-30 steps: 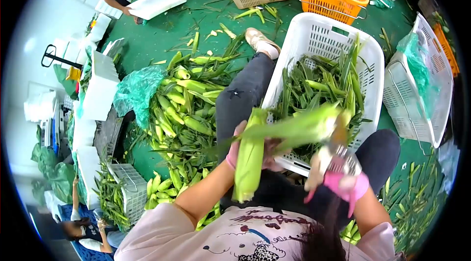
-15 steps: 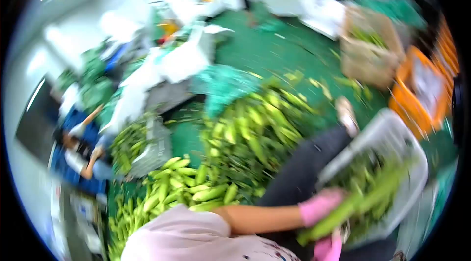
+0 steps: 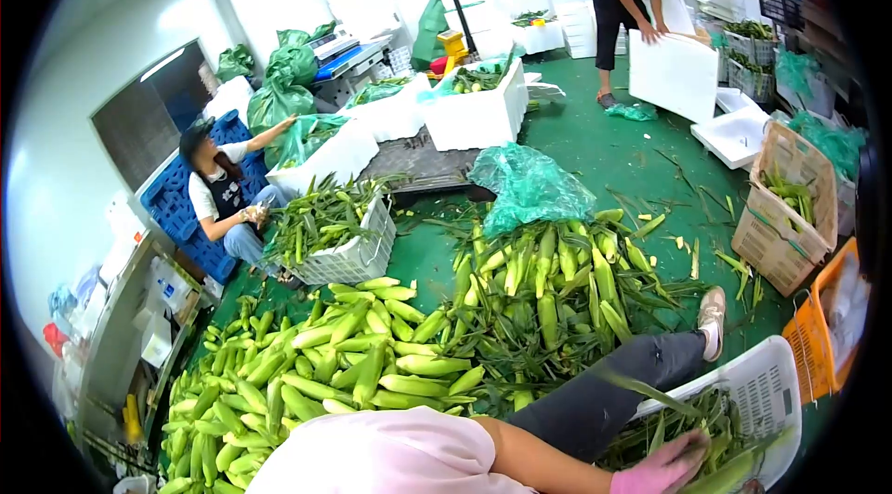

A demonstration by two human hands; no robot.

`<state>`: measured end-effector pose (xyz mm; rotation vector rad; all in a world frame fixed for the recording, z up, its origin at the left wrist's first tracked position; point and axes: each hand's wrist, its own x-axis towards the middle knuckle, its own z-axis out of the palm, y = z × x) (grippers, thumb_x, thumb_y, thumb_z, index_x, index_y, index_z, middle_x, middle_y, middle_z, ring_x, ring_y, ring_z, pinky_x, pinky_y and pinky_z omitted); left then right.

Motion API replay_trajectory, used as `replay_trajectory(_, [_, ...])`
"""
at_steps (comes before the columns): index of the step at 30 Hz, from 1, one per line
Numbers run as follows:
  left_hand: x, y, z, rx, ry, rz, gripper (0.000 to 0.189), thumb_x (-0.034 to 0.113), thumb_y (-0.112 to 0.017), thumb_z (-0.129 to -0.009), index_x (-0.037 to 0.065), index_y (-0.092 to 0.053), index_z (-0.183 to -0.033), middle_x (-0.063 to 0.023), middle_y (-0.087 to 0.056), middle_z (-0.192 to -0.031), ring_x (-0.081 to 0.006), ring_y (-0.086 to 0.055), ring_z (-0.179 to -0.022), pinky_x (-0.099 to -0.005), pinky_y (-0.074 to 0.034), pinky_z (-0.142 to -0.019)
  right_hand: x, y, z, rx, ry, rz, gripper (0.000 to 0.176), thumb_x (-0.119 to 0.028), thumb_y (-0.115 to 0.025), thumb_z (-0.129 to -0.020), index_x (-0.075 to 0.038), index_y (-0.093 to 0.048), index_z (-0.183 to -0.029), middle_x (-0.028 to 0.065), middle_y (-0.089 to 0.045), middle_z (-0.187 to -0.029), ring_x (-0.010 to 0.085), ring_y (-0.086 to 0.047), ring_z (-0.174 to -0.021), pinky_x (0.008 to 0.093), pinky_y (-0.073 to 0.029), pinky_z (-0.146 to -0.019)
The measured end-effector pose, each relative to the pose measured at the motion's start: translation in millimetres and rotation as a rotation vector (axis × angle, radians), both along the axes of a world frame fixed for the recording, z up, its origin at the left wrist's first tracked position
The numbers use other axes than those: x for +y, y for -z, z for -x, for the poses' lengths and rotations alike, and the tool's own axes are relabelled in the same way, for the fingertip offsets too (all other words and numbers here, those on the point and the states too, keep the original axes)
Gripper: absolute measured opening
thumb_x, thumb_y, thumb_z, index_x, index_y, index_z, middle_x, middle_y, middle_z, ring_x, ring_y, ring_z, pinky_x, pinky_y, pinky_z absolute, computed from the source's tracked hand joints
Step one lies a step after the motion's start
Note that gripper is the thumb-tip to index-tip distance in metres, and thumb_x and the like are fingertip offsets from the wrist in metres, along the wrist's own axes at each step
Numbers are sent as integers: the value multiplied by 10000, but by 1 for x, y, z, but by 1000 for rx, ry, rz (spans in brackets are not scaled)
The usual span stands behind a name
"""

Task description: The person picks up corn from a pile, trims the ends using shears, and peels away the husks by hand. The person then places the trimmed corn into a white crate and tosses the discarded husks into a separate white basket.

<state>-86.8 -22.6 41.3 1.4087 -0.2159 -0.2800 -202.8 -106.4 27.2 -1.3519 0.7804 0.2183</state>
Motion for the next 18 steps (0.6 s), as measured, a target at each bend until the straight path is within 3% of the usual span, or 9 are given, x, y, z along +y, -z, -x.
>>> replay_trajectory(2, [-10, 40, -23, 235, 179, 206, 448, 269, -512, -1037, 30, -453, -1412, -81, -644, -1097, -203, -610, -930, -323, -502, -831, -2, -9, 1, -17, 24, 26, 794, -296, -726, -879, -93, -298, -1516, 253, -517, -1353, 354, -635, -1006, 536, -474, -775])
replay_trajectory(3, [3, 15, -39, -28, 123, -24, 450, 271, -516, -1031, 22, -447, -1400, -82, -627, -1015, -203, -574, -853, -309, -491, -799, -2, -13, 0, -17, 38, 41, 787, -284, -727, -878, -86, -305, -1512, 246, -520, -1351, 346, -630, -1019, 523, -471, -798])
replay_trajectory(5, [-12, 71, -81, -118, 243, -437, 545, 294, -577, -977, -9, -420, -1402, -154, -645, -1050, -305, -638, -926, -389, -504, -827, -2, -19, 2, -14, 58, 64, 774, -259, -728, -876, -71, -318, -1505, 233, -525, -1346, 332, -619, -1044, 499, -466, -845])
replay_trajectory(8, [-6, 61, -80, -267, 747, -1127, 824, 405, -694, -858, -41, -359, -1464, -258, -502, -1388, -443, -533, -1244, -528, -433, -1033, -5, -27, 7, -16, 112, 92, 754, -222, -731, -873, -50, -338, -1493, 213, -533, -1339, 310, -604, -1083, 461, -459, -914])
replay_trajectory(10, [-15, 81, -50, -488, 548, -829, 962, 475, -709, -836, -60, -285, -1514, -304, -288, -1556, -444, -265, -1466, -498, -277, -1190, -4, -39, 11, 28, 167, 120, 741, -198, -732, -871, -36, -352, -1485, 200, -538, -1335, 295, -593, -1108, 437, -454, -960])
replay_trajectory(13, [6, 63, -20, -52, 745, -277, 948, 482, -702, -871, -66, -280, -1520, -286, -355, -1519, -373, -375, -1416, -399, -311, -1179, 8, -55, 10, 162, 236, 193, 728, -173, -734, -868, -21, -365, -1478, 187, -543, -1330, 281, -583, -1134, 412, -449, -1006])
replay_trajectory(14, [30, 20, -15, 337, 765, -175, 869, 395, -708, -890, -58, -306, -1512, -230, -485, -1424, -307, -509, -1299, -372, -428, -1088, 17, -39, 7, -28, -125, 589, 762, -112, -712, -870, -41, -312, -1514, 185, -525, -1358, 290, -531, -1216, 427, -420, -1065])
replay_trajectory(15, [57, 6, -24, 674, 681, 14, 774, 330, -699, -907, -52, -360, -1489, -157, -605, -1279, -230, -618, -1127, -325, -522, -943, 34, 58, 28, -491, 284, 107, 774, -172, -713, -788, -13, -378, -1467, 198, -526, -1350, 329, -555, -1231, 463, -418, -1103])
replay_trajectory(18, [178, 63, -44, 856, 380, 214, 505, 254, -683, -923, 28, -521, -1345, -109, -696, -1075, -191, -686, -913, -368, -586, -772, 40, 18, 21, -317, 151, -434, 776, -257, -732, -792, 5, -384, -1435, 210, -566, -1277, 284, -597, -1127, 447, -478, -1017])
